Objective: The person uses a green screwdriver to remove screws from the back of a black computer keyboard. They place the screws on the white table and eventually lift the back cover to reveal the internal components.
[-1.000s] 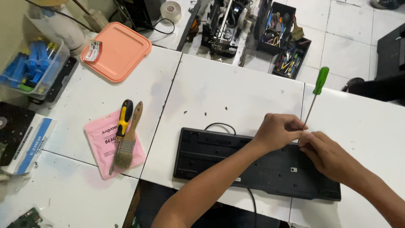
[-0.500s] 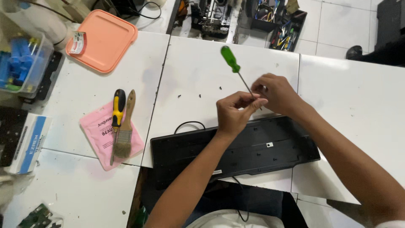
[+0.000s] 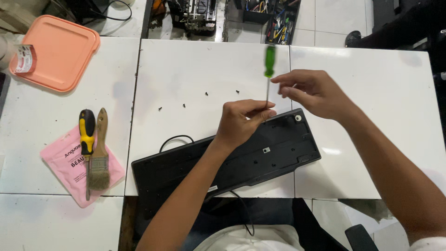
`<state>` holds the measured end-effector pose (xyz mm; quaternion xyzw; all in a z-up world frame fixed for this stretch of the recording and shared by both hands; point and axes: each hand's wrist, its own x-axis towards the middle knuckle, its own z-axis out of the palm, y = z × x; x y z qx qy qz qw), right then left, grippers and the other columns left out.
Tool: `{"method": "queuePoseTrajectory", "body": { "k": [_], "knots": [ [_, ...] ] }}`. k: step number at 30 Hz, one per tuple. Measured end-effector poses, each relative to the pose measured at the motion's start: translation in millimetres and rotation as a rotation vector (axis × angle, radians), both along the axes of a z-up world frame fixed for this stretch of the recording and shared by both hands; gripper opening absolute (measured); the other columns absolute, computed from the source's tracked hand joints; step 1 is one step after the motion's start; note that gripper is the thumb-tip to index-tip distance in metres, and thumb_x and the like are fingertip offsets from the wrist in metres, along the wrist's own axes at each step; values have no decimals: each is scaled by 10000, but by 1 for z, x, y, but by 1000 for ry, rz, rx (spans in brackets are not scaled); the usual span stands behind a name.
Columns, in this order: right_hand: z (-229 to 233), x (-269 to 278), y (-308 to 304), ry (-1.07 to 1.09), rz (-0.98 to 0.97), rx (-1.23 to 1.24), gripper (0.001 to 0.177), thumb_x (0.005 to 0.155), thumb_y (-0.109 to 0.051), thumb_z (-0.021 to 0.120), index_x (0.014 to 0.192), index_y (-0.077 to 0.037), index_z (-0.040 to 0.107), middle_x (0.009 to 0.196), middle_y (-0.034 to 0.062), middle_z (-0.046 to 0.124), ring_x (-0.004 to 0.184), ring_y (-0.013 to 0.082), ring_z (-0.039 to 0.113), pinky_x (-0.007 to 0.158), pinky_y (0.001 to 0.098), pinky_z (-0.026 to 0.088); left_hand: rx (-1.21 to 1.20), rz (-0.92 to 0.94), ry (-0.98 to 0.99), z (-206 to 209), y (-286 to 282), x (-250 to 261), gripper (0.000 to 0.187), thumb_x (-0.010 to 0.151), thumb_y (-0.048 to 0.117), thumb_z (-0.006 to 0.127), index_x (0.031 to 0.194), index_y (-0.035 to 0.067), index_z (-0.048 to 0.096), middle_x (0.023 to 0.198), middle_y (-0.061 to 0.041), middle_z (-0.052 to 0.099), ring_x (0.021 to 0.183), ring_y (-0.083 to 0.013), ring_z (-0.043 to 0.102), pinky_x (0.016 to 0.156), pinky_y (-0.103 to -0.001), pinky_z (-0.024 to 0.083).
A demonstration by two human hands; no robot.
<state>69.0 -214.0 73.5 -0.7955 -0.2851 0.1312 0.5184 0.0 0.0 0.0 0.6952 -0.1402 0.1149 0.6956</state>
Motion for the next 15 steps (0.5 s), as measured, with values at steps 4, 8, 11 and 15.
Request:
{"method": "queuePoseTrajectory", "body": {
  "k": [4, 8, 11, 15],
  "knots": [
    [41, -28, -25, 64, 71, 19, 408, 1017, -40, 652, 1413, 59, 655, 933, 107, 611, 873, 199, 589, 805, 328, 550, 184, -134, -181, 3, -19, 13, 202, 964, 185, 823, 1117, 54, 807, 919, -58, 828, 667, -97, 690, 677, -260, 564],
    [47, -43, -37, -237, -88, -97, 106, 1018, -64, 728, 996, 22, 668, 909, 118, 678, 1076, 259, 766, 777, 312, 612, 208, -196, -201, 5, -47, 24, 172, 979, 189, 797, 1108, 77, 810, 967, -53, 841, 790, -174, 804, 706, -281, 624],
    [41, -47, -46, -355, -221, -118, 98, 1074, -19, 715, 1058, 77, 721, 955, 155, 728, 815, 226, 691, 762, 327, 596, 166, -271, -133, -1, -68, 27, 177, 976, 170, 800, 1135, 91, 808, 1023, -44, 844, 868, -162, 827, 776, -269, 649],
    [30, -46, -59, -478, -325, -171, 193, 1116, -94, 739, 980, 43, 739, 908, 115, 735, 700, 166, 624, 647, 287, 482, 199, -298, -130, -19, -88, 35, 162, 985, 219, 797, 1129, 148, 818, 968, 11, 850, 642, -97, 659, 683, -262, 548]
  ]
}}
